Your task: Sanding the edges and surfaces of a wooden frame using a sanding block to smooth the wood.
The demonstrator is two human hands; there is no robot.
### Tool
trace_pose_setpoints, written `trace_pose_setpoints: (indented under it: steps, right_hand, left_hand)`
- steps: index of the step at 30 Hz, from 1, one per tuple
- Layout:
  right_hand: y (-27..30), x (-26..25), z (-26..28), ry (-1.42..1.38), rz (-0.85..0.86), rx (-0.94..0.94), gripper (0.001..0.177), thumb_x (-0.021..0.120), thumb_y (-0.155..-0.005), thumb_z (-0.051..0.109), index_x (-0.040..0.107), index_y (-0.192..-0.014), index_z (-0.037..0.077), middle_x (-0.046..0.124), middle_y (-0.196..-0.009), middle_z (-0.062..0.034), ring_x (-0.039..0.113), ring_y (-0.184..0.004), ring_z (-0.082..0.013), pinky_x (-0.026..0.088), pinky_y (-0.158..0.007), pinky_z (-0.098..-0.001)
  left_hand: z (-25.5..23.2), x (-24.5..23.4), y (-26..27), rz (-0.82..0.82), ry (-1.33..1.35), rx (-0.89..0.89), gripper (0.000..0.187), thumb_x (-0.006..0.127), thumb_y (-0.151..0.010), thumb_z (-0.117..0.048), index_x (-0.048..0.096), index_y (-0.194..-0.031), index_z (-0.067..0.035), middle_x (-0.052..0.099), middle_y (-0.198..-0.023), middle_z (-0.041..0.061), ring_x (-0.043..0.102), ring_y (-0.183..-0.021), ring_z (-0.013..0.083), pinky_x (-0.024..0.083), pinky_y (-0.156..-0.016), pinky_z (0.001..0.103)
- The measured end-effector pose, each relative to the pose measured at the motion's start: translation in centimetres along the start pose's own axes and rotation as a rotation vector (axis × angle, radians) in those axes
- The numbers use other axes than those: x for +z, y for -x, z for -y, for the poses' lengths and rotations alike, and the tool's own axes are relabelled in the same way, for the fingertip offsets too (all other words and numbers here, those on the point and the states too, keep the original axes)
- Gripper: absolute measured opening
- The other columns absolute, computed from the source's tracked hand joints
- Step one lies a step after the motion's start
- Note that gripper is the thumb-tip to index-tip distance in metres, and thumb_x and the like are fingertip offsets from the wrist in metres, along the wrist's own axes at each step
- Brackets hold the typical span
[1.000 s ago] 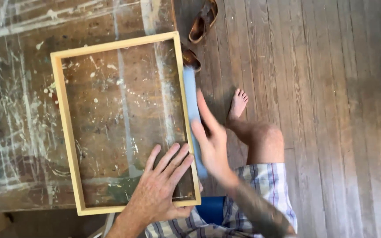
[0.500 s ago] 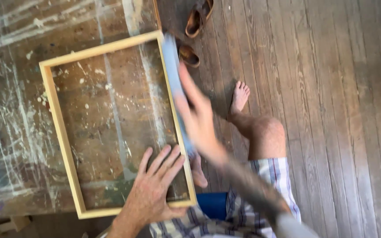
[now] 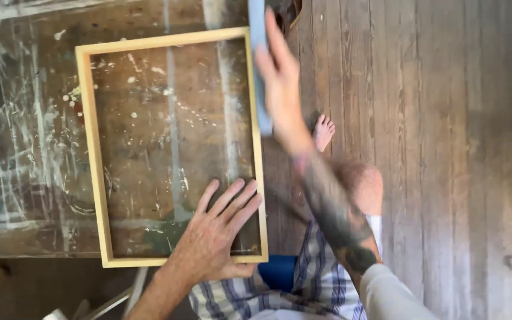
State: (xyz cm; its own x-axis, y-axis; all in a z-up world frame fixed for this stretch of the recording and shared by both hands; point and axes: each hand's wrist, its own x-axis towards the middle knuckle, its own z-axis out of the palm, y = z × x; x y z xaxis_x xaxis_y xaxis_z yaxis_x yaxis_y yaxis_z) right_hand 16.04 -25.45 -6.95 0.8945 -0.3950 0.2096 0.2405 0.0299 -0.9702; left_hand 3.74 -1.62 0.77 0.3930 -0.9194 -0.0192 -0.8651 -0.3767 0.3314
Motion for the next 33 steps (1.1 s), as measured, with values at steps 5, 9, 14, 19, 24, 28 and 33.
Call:
trace_pose_setpoints:
  steps: [5,9,14,19,24,28,33]
  right_hand:
    - [-1.5,0.1,1.5,-0.090,-0.059,-0.012,0.052,0.062,-0.111,0.023,0.044,-0.157,0.010,0.042,-0.165,-0.0051,0.036,-0.155,-0.0145,0.027,-0.132,-0.0332]
    - [4.1,0.0,2.6,0.027,-0.105,0.157,0.059,0.060,-0.104,0.028,0.041,-0.155,0.007,0.039,-0.164,-0.0117,0.034,-0.154,-0.0179,0.023,-0.130,-0.0343]
    - [-4.7,-0.7,-1.4,-0.259,0.004,-0.030,0.050,0.064,-0.111,0.018,0.045,-0.155,0.005,0.044,-0.162,-0.0117,0.047,-0.149,-0.0189,0.042,-0.126,-0.0320]
    - [2.9,0.3,3.6,0.049,-0.027,0.059,0.060,0.059,-0.109,0.032,0.037,-0.158,0.006,0.035,-0.166,-0.0115,0.032,-0.156,-0.0208,0.027,-0.132,-0.0367]
    - [-1.8,-0.7,1.0,0.030,0.045,-0.065,0.063,0.063,-0.112,0.036,0.037,-0.159,0.004,0.033,-0.167,-0.0147,0.029,-0.159,-0.0253,0.024,-0.135,-0.0409]
    - [-0.8,-0.1,2.2,-0.009,0.000,-0.006,0.059,0.061,-0.110,0.030,0.039,-0.157,0.004,0.043,-0.163,-0.0119,0.043,-0.151,-0.0219,0.037,-0.125,-0.0357]
    - [2.6,0.0,2.8,0.090,-0.084,0.106,0.059,0.059,-0.107,0.028,0.038,-0.156,0.003,0.037,-0.164,-0.0141,0.035,-0.154,-0.0203,0.028,-0.130,-0.0348]
  left_hand:
    - [0.6,-0.4,-0.2,-0.083,-0.017,0.040,0.116,0.063,-0.079,-0.086,0.038,-0.156,-0.003,0.035,-0.166,0.015,0.034,-0.153,0.0329,0.020,-0.125,0.060]
    - [0.7,-0.6,0.3,-0.094,0.073,0.035,0.121,0.081,-0.065,-0.072,0.038,-0.156,-0.004,0.035,-0.166,0.015,0.031,-0.153,0.0337,0.017,-0.125,0.059]
    - [0.9,-0.1,0.7,-0.121,0.038,0.039,0.126,0.078,-0.066,-0.076,0.033,-0.159,-0.004,0.032,-0.168,0.015,0.031,-0.154,0.0337,0.019,-0.127,0.058]
    - [1.0,0.0,0.7,-0.138,0.050,0.026,0.128,0.080,-0.063,-0.076,0.034,-0.158,-0.004,0.034,-0.167,0.015,0.032,-0.154,0.0324,0.019,-0.127,0.057]
    - [0.9,0.4,0.8,-0.122,0.070,0.028,0.131,0.083,-0.062,-0.075,0.032,-0.160,-0.005,0.032,-0.168,0.014,0.031,-0.155,0.0322,0.018,-0.128,0.057]
    - [0.9,0.7,0.7,-0.142,0.031,0.025,0.133,0.083,-0.061,-0.079,0.032,-0.160,-0.005,0.032,-0.168,0.014,0.032,-0.155,0.0323,0.019,-0.128,0.057]
    - [1.0,0.0,0.6,-0.157,0.089,0.025,0.125,0.085,-0.058,-0.066,0.039,-0.156,-0.003,0.036,-0.166,0.015,0.034,-0.153,0.0328,0.021,-0.127,0.058]
